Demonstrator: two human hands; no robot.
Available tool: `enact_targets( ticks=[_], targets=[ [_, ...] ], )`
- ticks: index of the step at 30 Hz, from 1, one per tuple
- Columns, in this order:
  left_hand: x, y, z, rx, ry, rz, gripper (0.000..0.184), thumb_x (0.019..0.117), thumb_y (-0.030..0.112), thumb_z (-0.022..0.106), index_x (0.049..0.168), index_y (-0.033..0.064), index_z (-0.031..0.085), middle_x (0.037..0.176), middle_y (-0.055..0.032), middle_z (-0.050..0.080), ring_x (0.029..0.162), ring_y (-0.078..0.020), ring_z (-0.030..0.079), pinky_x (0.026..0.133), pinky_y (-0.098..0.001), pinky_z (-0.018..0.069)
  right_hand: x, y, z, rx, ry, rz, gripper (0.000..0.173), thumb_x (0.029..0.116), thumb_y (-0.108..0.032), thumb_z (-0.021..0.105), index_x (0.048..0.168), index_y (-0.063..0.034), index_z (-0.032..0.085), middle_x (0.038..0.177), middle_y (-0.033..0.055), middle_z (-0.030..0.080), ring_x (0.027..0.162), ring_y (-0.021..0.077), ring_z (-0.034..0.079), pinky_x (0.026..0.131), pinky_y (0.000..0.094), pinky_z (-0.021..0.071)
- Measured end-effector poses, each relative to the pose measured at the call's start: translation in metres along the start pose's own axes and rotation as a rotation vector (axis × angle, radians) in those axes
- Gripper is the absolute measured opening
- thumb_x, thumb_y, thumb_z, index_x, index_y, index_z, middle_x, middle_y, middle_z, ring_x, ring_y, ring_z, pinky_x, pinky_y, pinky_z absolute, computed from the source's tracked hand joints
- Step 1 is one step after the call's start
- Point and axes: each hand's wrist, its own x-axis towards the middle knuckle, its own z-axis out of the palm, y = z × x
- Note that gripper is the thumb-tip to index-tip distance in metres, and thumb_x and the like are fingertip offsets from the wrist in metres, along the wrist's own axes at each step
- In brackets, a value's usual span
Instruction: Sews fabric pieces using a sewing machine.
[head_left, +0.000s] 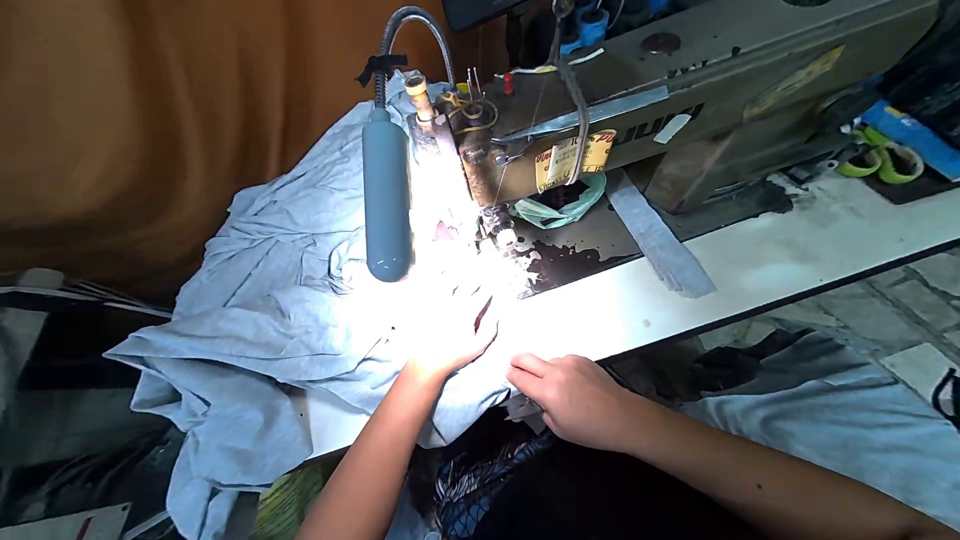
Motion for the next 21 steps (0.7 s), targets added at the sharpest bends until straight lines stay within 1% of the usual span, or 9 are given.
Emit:
enact_targets(
  ticks=[3,4,6,10,12,14,17,18,21],
  targets=[
    [0.004,-0.004,-0.001,-0.018,-0.024,-0.019,0.046,0.0986,0.032,0.052,0.131,0.0048,0.069,0.137,-0.0156,0.065,0.129,-0.0337,0.060,0.107,-0.0576,0.0431,0.003,0.002,0.000,-0.004,-0.006,0.016,0.033,0.0779,-0.003,0.068,0.110,-0.0043,0.074,0.109,0.0122,0.073,0.065,0.0262,0.069,0.050,0.0421,0.0546],
    [0.005,-0.006,0.000,0.000,-0.007,-0.014,0.047,0.0973,0.033,0.052,0.132,0.0064,0.069,0.138,-0.0151,0.064,0.128,-0.0332,0.060,0.106,-0.0572,0.0442,0.005,0.002,-0.001,0.001,-0.016,0.028,0.033,0.0779,-0.002,0.069,0.110,-0.0041,0.073,0.110,0.0130,0.073,0.066,0.0272,0.070,0.051,0.0433,0.0556],
    [0.006,-0.008,-0.002,0.029,-0.016,-0.033,0.047,0.0976,0.034,0.052,0.135,0.0101,0.068,0.142,-0.0144,0.062,0.131,-0.0331,0.058,0.107,-0.0579,0.0425,0.007,0.001,-0.003,0.008,-0.051,0.054,0.033,0.0792,-0.001,0.069,0.112,-0.0038,0.073,0.112,0.0137,0.072,0.070,0.0288,0.071,0.054,0.0449,0.0566],
    [0.008,-0.007,-0.004,0.056,-0.037,-0.059,0.046,0.0977,0.035,0.052,0.135,0.0135,0.068,0.140,-0.0136,0.063,0.129,-0.0321,0.059,0.105,-0.0569,0.0435,0.009,0.002,-0.003,-0.003,-0.045,0.049,0.033,0.0790,-0.001,0.069,0.111,-0.0042,0.073,0.110,0.0127,0.073,0.069,0.0276,0.071,0.053,0.0438,0.0567],
    [0.009,-0.008,-0.004,0.047,-0.034,-0.067,0.045,0.0975,0.033,0.053,0.135,0.0134,0.068,0.140,-0.0137,0.062,0.130,-0.0326,0.058,0.107,-0.0579,0.0417,0.011,0.003,-0.004,0.000,-0.068,0.057,0.033,0.0800,-0.001,0.069,0.112,-0.0037,0.073,0.112,0.0132,0.072,0.071,0.0284,0.072,0.054,0.0445,0.0571],
    [0.011,-0.010,-0.002,0.046,-0.006,-0.057,0.044,0.0969,0.032,0.054,0.134,0.0127,0.069,0.139,-0.0139,0.063,0.130,-0.0332,0.057,0.108,-0.0587,0.0405,0.015,0.003,-0.008,0.015,-0.120,0.082,0.031,0.0832,-0.001,0.067,0.114,-0.0033,0.072,0.115,0.0141,0.072,0.077,0.0307,0.073,0.059,0.0467,0.0578],
    [0.014,-0.014,-0.002,0.053,0.003,-0.035,0.045,0.0972,0.032,0.054,0.135,0.0112,0.067,0.138,-0.0140,0.063,0.127,-0.0325,0.059,0.106,-0.0571,0.0432,0.021,0.003,-0.013,0.034,-0.207,0.136,0.033,0.0873,-0.002,0.064,0.120,-0.0025,0.071,0.121,0.0158,0.071,0.086,0.0341,0.073,0.065,0.0499,0.0579],
    [0.014,-0.014,-0.001,0.046,0.018,-0.017,0.044,0.0970,0.030,0.054,0.134,0.0100,0.068,0.136,-0.0144,0.064,0.124,-0.0323,0.061,0.103,-0.0560,0.0459,0.022,0.002,-0.015,0.037,-0.228,0.148,0.034,0.0881,-0.002,0.064,0.121,-0.0024,0.070,0.122,0.0161,0.070,0.087,0.0346,0.073,0.066,0.0504,0.0577],
    [0.011,-0.015,0.000,0.026,0.060,0.026,0.037,0.0970,0.028,0.055,0.123,0.0092,0.074,0.125,-0.0142,0.070,0.114,-0.0316,0.068,0.094,-0.0544,0.0534,0.020,0.003,-0.013,0.022,-0.189,0.134,0.033,0.0869,-0.002,0.064,0.119,-0.0033,0.071,0.119,0.0150,0.071,0.085,0.0329,0.073,0.064,0.0489,0.0583]
  ],
)
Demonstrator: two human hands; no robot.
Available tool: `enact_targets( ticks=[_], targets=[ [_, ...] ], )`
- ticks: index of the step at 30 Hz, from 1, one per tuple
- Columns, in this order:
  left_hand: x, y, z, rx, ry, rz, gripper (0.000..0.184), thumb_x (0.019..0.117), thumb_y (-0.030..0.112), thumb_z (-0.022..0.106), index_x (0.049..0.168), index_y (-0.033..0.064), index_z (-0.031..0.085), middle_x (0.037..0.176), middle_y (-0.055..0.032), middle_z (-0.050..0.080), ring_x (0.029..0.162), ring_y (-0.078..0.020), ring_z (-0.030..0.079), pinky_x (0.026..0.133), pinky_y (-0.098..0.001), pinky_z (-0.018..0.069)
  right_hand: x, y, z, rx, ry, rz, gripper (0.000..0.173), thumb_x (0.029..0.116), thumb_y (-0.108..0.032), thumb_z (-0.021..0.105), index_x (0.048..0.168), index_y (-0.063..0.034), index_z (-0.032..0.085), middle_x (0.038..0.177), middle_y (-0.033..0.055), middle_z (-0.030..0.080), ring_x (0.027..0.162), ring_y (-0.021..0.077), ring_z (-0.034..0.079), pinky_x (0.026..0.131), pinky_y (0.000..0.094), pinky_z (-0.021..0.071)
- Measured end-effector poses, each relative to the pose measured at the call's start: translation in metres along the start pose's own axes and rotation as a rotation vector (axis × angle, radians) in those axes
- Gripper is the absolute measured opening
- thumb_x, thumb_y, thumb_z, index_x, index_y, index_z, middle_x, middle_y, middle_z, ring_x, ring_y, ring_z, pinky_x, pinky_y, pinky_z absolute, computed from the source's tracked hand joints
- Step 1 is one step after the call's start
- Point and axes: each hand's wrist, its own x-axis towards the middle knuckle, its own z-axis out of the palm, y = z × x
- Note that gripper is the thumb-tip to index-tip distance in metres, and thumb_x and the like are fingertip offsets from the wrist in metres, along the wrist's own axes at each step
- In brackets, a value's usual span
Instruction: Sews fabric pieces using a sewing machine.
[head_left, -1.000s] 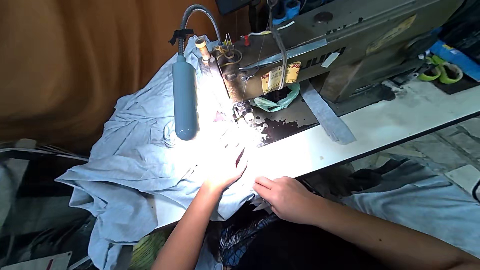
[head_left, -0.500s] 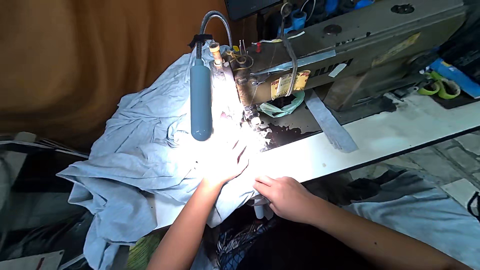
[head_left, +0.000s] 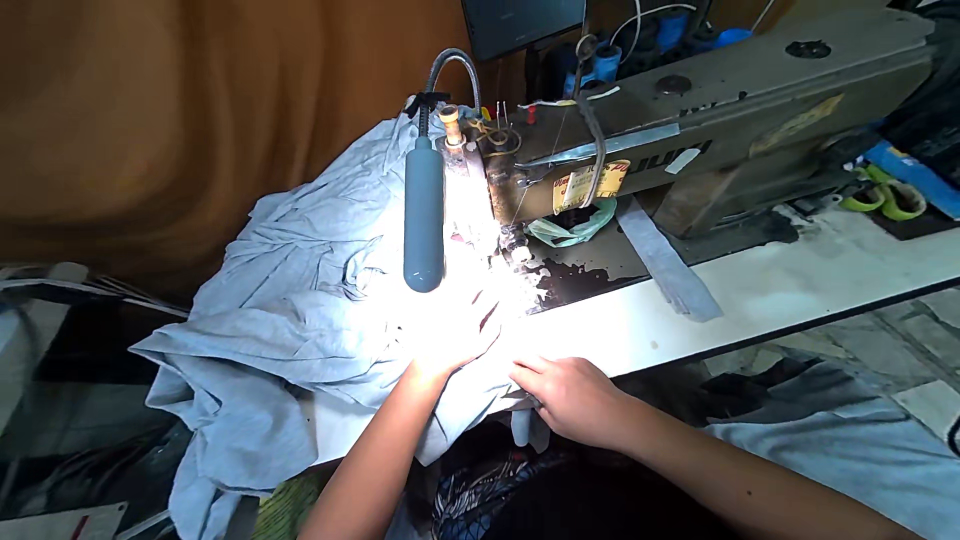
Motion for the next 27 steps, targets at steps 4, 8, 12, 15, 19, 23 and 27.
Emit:
enact_targets(
  ticks=[4,8,12,15,19,23,27],
  targets=[
    [0.002,-0.004,0.003,0.015,0.055,0.019,0.037,0.0958,0.031,0.057,0.122,0.0113,0.075,0.123,-0.0126,0.071,0.112,-0.0296,0.068,0.093,-0.0521,0.0531,0.003,0.003,-0.001,-0.002,0.001,-0.004,0.033,0.0882,-0.003,0.063,0.120,-0.0036,0.071,0.119,0.0151,0.071,0.087,0.0330,0.073,0.065,0.0488,0.0581],
    [0.010,-0.010,0.001,0.020,0.079,0.053,0.036,0.0962,0.029,0.057,0.121,0.0112,0.075,0.122,-0.0129,0.071,0.114,-0.0302,0.068,0.095,-0.0507,0.0540,0.013,0.007,-0.006,0.018,-0.020,0.027,0.034,0.0910,-0.004,0.061,0.124,-0.0047,0.070,0.122,0.0157,0.071,0.094,0.0347,0.073,0.071,0.0519,0.0584],
    [0.012,-0.019,0.005,-0.001,-0.062,-0.059,0.036,0.0989,0.028,0.058,0.130,0.0138,0.069,0.128,-0.0114,0.068,0.116,-0.0278,0.067,0.097,-0.0484,0.0534,0.025,0.013,-0.014,0.037,-0.094,0.091,0.032,0.0954,-0.007,0.056,0.125,-0.0053,0.068,0.123,0.0167,0.069,0.100,0.0367,0.071,0.076,0.0550,0.0566],
    [0.024,-0.008,-0.013,-0.042,-0.280,-0.255,0.039,0.1020,0.028,0.059,0.139,0.0152,0.064,0.138,-0.0125,0.064,0.130,-0.0291,0.058,0.109,-0.0510,0.0415,0.034,0.017,-0.020,0.029,-0.143,0.126,0.032,0.0961,-0.009,0.056,0.126,-0.0042,0.067,0.123,0.0187,0.069,0.105,0.0384,0.070,0.080,0.0569,0.0549],
    [0.026,-0.010,-0.017,0.009,-0.212,-0.179,0.036,0.1010,0.028,0.060,0.133,0.0142,0.068,0.129,-0.0133,0.068,0.123,-0.0301,0.062,0.104,-0.0513,0.0458,0.020,0.015,-0.005,0.036,0.118,-0.056,0.026,0.0866,-0.006,0.064,0.111,-0.0034,0.073,0.107,0.0168,0.073,0.086,0.0347,0.073,0.067,0.0524,0.0584],
    [0.018,0.001,-0.030,0.083,-0.095,-0.070,0.033,0.1002,0.022,0.058,0.129,0.0107,0.071,0.134,-0.0156,0.066,0.125,-0.0352,0.061,0.106,-0.0557,0.0444,-0.001,0.006,0.012,0.080,0.110,-0.243,0.023,0.0843,-0.004,0.066,0.106,-0.0031,0.073,0.109,0.0154,0.074,0.077,0.0313,0.073,0.058,0.0489,0.0577],
    [-0.005,0.001,-0.026,-0.050,-0.082,0.080,0.032,0.0975,0.025,0.052,0.099,0.0064,0.078,0.110,-0.0144,0.073,0.101,-0.0292,0.071,0.086,-0.0505,0.0564,-0.007,0.028,-0.022,0.080,0.058,0.100,0.016,0.0910,-0.003,0.064,0.103,0.0004,0.073,0.106,0.0199,0.072,0.089,0.0387,0.072,0.072,0.0589,0.0570]
  ],
)
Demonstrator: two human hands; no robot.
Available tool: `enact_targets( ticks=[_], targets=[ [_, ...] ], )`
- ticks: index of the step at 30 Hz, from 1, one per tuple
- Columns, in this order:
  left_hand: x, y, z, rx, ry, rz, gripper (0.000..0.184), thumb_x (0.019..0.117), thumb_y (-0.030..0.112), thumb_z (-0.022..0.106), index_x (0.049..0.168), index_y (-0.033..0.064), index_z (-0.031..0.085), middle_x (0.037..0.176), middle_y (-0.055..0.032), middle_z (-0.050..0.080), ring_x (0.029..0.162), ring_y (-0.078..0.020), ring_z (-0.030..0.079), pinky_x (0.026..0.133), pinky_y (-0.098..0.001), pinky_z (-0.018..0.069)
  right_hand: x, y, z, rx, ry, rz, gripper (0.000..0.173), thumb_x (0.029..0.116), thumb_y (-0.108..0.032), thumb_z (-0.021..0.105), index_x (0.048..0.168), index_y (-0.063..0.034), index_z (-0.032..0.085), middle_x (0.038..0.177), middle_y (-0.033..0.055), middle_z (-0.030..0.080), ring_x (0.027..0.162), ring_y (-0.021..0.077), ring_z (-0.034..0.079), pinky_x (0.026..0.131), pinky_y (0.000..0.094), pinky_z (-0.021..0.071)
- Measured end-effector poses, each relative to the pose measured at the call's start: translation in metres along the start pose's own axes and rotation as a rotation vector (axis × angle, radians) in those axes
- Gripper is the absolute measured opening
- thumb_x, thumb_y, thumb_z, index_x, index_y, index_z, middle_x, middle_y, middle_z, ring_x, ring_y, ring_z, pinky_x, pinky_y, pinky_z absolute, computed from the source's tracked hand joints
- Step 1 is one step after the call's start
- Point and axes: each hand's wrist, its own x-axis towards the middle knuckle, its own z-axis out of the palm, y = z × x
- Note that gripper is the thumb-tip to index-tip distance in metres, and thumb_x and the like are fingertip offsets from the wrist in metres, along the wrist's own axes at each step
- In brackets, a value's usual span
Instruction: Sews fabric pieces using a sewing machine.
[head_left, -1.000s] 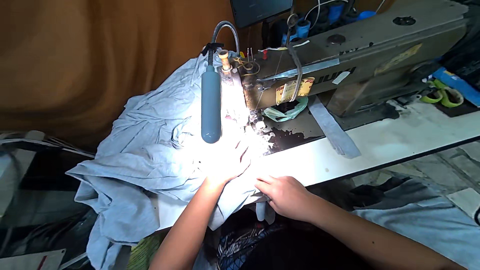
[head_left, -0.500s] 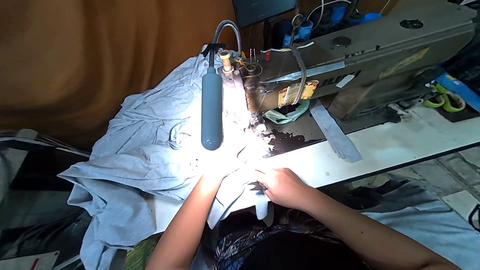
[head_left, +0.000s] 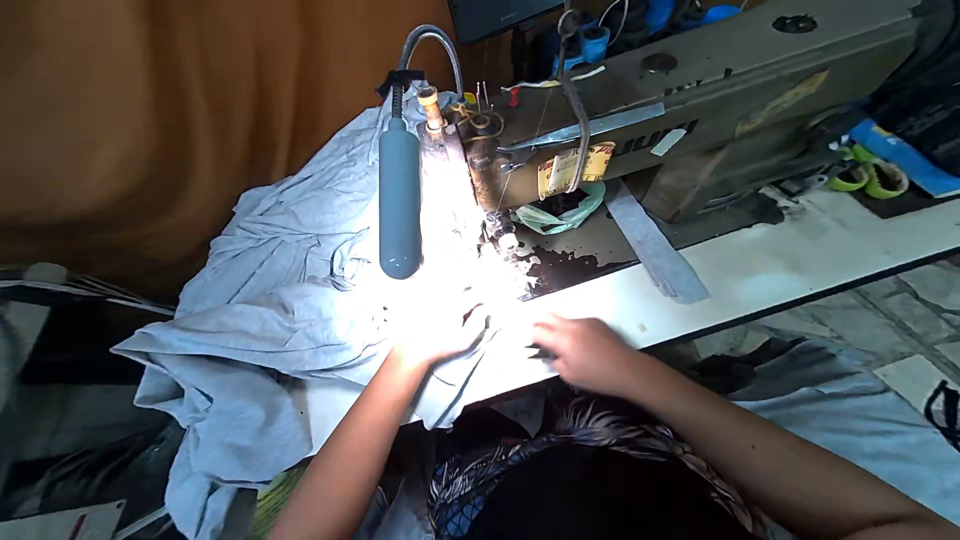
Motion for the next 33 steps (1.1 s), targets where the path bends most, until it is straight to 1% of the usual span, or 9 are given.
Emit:
enact_targets(
  ticks=[5,8,12,14,18,21,25,30,33],
  targets=[
    [-0.019,0.023,-0.020,-0.169,-0.218,-0.024,0.031,0.0964,0.016,0.052,0.099,-0.0039,0.075,0.105,-0.0203,0.072,0.092,-0.0320,0.072,0.080,-0.0496,0.0574,0.033,0.002,-0.014,0.356,0.112,0.080,0.028,0.0967,-0.002,0.059,0.122,0.0006,0.072,0.118,0.0179,0.071,0.106,0.0285,0.068,0.094,0.0487,0.0539],
    [-0.011,0.047,-0.054,-0.211,-0.371,-0.086,0.030,0.0950,0.014,0.050,0.089,-0.0051,0.071,0.092,-0.0177,0.071,0.082,-0.0263,0.067,0.072,-0.0456,0.0515,0.058,-0.012,-0.010,0.556,-0.062,0.077,0.019,0.1005,-0.005,0.054,0.111,0.0032,0.068,0.088,0.0102,0.063,0.068,0.0107,0.053,0.065,0.0287,0.0481],
    [-0.006,0.053,-0.103,0.136,-0.562,-0.257,0.024,0.0985,0.019,0.058,0.087,0.0015,0.070,0.075,-0.0135,0.064,0.076,-0.0319,0.064,0.068,-0.0544,0.0484,0.052,-0.022,-0.002,0.630,-0.151,0.016,0.018,0.1006,-0.005,0.051,0.104,0.0042,0.066,0.080,0.0050,0.056,0.064,0.0050,0.047,0.060,0.0228,0.0416],
    [-0.012,0.058,-0.116,0.236,-0.571,-0.260,0.025,0.0935,0.025,0.061,0.076,0.0078,0.068,0.069,-0.0096,0.062,0.073,-0.0308,0.065,0.066,-0.0557,0.0476,0.034,-0.022,0.010,0.661,-0.086,-0.026,0.023,0.0973,-0.004,0.052,0.108,0.0069,0.069,0.092,0.0127,0.066,0.080,0.0110,0.058,0.075,0.0293,0.0491],
    [-0.014,0.100,-0.102,-0.273,-0.814,-0.026,0.020,0.0909,0.012,0.059,0.074,0.0021,0.062,0.065,-0.0082,0.056,0.063,-0.0206,0.056,0.059,-0.0424,0.0431,-0.009,-0.019,0.022,0.677,-0.043,-0.157,0.031,0.0944,0.001,0.052,0.120,0.0050,0.071,0.123,0.0187,0.070,0.111,0.0200,0.068,0.097,0.0344,0.0530],
    [0.001,0.093,-0.083,-0.304,-0.940,-0.164,0.024,0.0989,0.014,0.053,0.081,0.0017,0.065,0.067,-0.0023,0.053,0.062,-0.0114,0.048,0.060,-0.0343,0.0387,-0.028,-0.021,0.023,0.401,-0.123,-0.128,0.038,0.0919,0.003,0.057,0.128,-0.0003,0.069,0.138,0.0157,0.065,0.118,0.0317,0.068,0.097,0.0520,0.0540],
    [0.016,0.080,-0.053,0.158,-0.840,-0.419,0.027,0.1035,0.016,0.049,0.102,-0.0010,0.071,0.092,-0.0188,0.068,0.091,-0.0343,0.066,0.079,-0.0539,0.0508,-0.038,-0.026,0.029,0.134,-0.158,-0.123,0.050,0.0900,0.001,0.061,0.139,-0.0060,0.063,0.150,0.0170,0.055,0.097,0.0391,0.072,0.077,0.0562,0.0573],
    [-0.001,0.049,-0.033,0.429,-0.445,-0.182,0.015,0.0921,0.008,0.060,0.096,0.0016,0.074,0.094,-0.0163,0.070,0.088,-0.0361,0.069,0.072,-0.0538,0.0533,-0.039,-0.020,0.034,0.126,-0.081,-0.157,0.047,0.0886,0.001,0.061,0.135,-0.0075,0.066,0.143,0.0156,0.061,0.086,0.0364,0.074,0.068,0.0531,0.0581],
    [-0.018,0.056,-0.021,0.229,-0.271,-0.075,0.024,0.0911,0.007,0.061,0.112,0.0015,0.073,0.113,-0.0170,0.071,0.099,-0.0342,0.070,0.080,-0.0528,0.0569,-0.038,-0.020,0.032,0.147,-0.109,-0.135,0.051,0.0884,0.002,0.062,0.139,-0.0046,0.061,0.145,0.0149,0.060,0.089,0.0365,0.074,0.070,0.0533,0.0580]
  ],
)
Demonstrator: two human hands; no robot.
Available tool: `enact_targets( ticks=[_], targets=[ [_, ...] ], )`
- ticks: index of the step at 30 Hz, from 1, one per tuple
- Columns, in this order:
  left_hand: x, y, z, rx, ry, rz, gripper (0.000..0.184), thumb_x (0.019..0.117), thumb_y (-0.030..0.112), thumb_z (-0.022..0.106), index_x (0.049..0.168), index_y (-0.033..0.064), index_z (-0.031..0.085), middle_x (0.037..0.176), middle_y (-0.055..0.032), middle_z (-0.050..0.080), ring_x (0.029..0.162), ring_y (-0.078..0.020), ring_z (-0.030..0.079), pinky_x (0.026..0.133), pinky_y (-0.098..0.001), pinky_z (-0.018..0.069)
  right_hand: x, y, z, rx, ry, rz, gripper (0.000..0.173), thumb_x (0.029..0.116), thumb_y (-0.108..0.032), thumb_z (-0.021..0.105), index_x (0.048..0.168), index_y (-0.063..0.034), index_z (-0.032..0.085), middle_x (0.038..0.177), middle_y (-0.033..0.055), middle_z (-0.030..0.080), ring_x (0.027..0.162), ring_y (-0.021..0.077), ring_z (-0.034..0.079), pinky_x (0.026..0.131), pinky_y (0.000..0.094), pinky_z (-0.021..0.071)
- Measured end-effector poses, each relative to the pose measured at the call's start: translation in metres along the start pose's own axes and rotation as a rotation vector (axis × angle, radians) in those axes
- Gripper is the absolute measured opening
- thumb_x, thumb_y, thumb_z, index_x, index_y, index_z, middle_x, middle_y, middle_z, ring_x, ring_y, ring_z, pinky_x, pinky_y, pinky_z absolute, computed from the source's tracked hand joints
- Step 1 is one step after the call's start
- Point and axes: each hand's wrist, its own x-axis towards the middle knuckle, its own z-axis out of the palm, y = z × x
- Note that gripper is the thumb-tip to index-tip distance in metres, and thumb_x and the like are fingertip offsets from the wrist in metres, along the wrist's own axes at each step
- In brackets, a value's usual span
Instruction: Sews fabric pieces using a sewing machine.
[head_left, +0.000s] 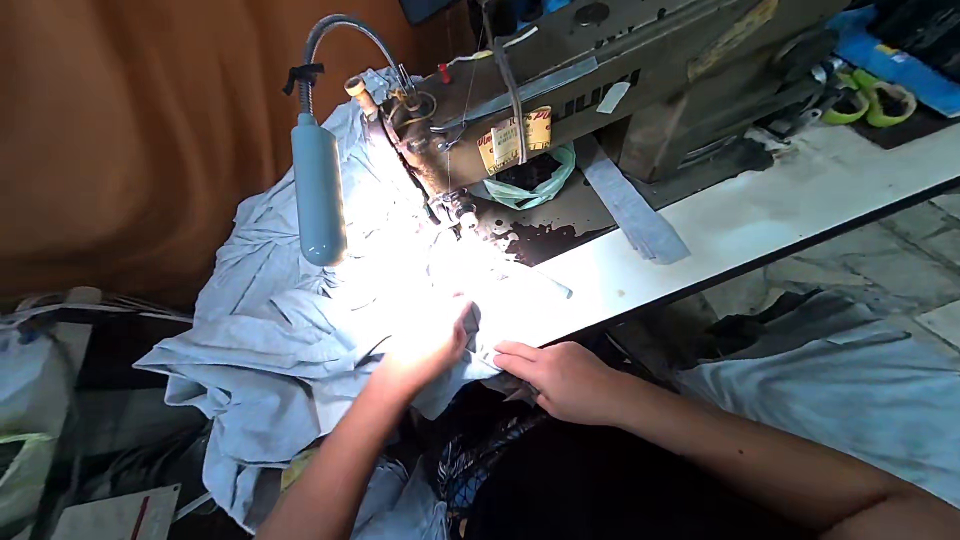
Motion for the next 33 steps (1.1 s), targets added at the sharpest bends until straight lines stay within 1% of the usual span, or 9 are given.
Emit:
enact_targets(
  ticks=[2,4,10,13,18,24,27,29,33],
  targets=[
    [-0.017,0.013,0.027,-0.049,0.085,0.050,0.042,0.0933,0.011,0.056,0.133,0.0042,0.067,0.137,-0.0163,0.065,0.121,-0.0352,0.066,0.097,-0.0546,0.0532,-0.001,0.001,0.001,-0.007,0.020,-0.013,0.050,0.0880,0.002,0.062,0.137,-0.0037,0.062,0.144,0.0152,0.061,0.086,0.0358,0.074,0.068,0.0519,0.0580],
    [-0.028,0.020,0.043,-0.019,0.174,0.066,0.046,0.0942,0.013,0.050,0.137,0.0052,0.065,0.142,-0.0149,0.062,0.128,-0.0354,0.062,0.105,-0.0553,0.0485,0.000,0.002,0.004,-0.039,0.069,-0.040,0.046,0.0864,0.001,0.064,0.132,-0.0042,0.066,0.142,0.0170,0.062,0.079,0.0350,0.073,0.064,0.0502,0.0576],
    [0.004,0.021,0.000,-0.280,0.013,-0.043,0.026,0.0993,0.012,0.055,0.110,0.0001,0.076,0.122,-0.0166,0.071,0.112,-0.0332,0.069,0.096,-0.0524,0.0526,0.007,-0.001,0.000,-0.081,0.063,-0.027,0.027,0.0883,-0.001,0.062,0.115,-0.0005,0.066,0.138,0.0226,0.061,0.074,0.0356,0.071,0.057,0.0484,0.0553],
    [0.045,0.025,-0.004,-0.244,0.163,0.150,0.019,0.0929,0.012,0.062,0.097,0.0010,0.077,0.101,-0.0126,0.074,0.097,-0.0275,0.071,0.085,-0.0450,0.0565,0.007,-0.009,-0.007,-0.056,-0.033,0.054,0.041,0.0912,0.002,0.059,0.132,0.0008,0.061,0.146,0.0219,0.056,0.081,0.0388,0.071,0.063,0.0514,0.0555],
    [0.105,0.053,0.004,-0.105,-0.007,0.329,0.025,0.0901,0.012,0.071,0.113,0.0039,0.076,0.113,-0.0151,0.070,0.112,-0.0353,0.064,0.090,-0.0529,0.0514,0.010,-0.014,-0.015,0.000,-0.153,0.138,0.044,0.0971,0.000,0.052,0.141,-0.0022,0.056,0.156,0.0189,0.046,0.098,0.0421,0.070,0.077,0.0569,0.0565],
    [0.075,0.053,-0.007,-0.217,0.196,0.378,0.012,0.0888,0.008,0.063,0.085,0.0033,0.073,0.084,-0.0106,0.069,0.087,-0.0272,0.069,0.076,-0.0426,0.0563,0.005,-0.010,-0.016,0.030,-0.151,0.121,0.046,0.0980,-0.004,0.056,0.144,-0.0031,0.054,0.150,0.0190,0.053,0.111,0.0420,0.068,0.084,0.0575,0.0552],
    [0.016,0.049,-0.018,-0.328,0.267,0.238,0.017,0.0948,0.014,0.059,0.091,0.0049,0.072,0.091,-0.0081,0.071,0.089,-0.0172,0.069,0.080,-0.0306,0.0563,0.004,-0.008,-0.015,0.036,-0.179,0.112,0.050,0.0968,-0.003,0.058,0.146,-0.0046,0.051,0.157,0.0186,0.045,0.093,0.0426,0.070,0.073,0.0570,0.0550],
    [-0.013,0.044,-0.002,-0.393,0.299,0.148,0.016,0.0959,0.016,0.060,0.092,0.0057,0.071,0.093,-0.0072,0.072,0.090,-0.0109,0.068,0.081,-0.0220,0.0544,0.000,-0.002,-0.003,-0.005,-0.013,0.038,0.048,0.0917,-0.001,0.060,0.139,-0.0046,0.060,0.151,0.0201,0.052,0.075,0.0382,0.071,0.061,0.0517,0.0560],
    [-0.037,0.040,0.032,-0.612,0.335,0.033,0.015,0.0960,0.011,0.063,0.095,-0.0011,0.071,0.098,-0.0118,0.073,0.092,-0.0065,0.070,0.083,-0.0169,0.0555,-0.001,0.004,0.007,-0.055,0.115,-0.033,0.033,0.0866,0.001,0.064,0.120,-0.0009,0.069,0.141,0.0206,0.061,0.067,0.0341,0.070,0.055,0.0481,0.0556]
  ],
)
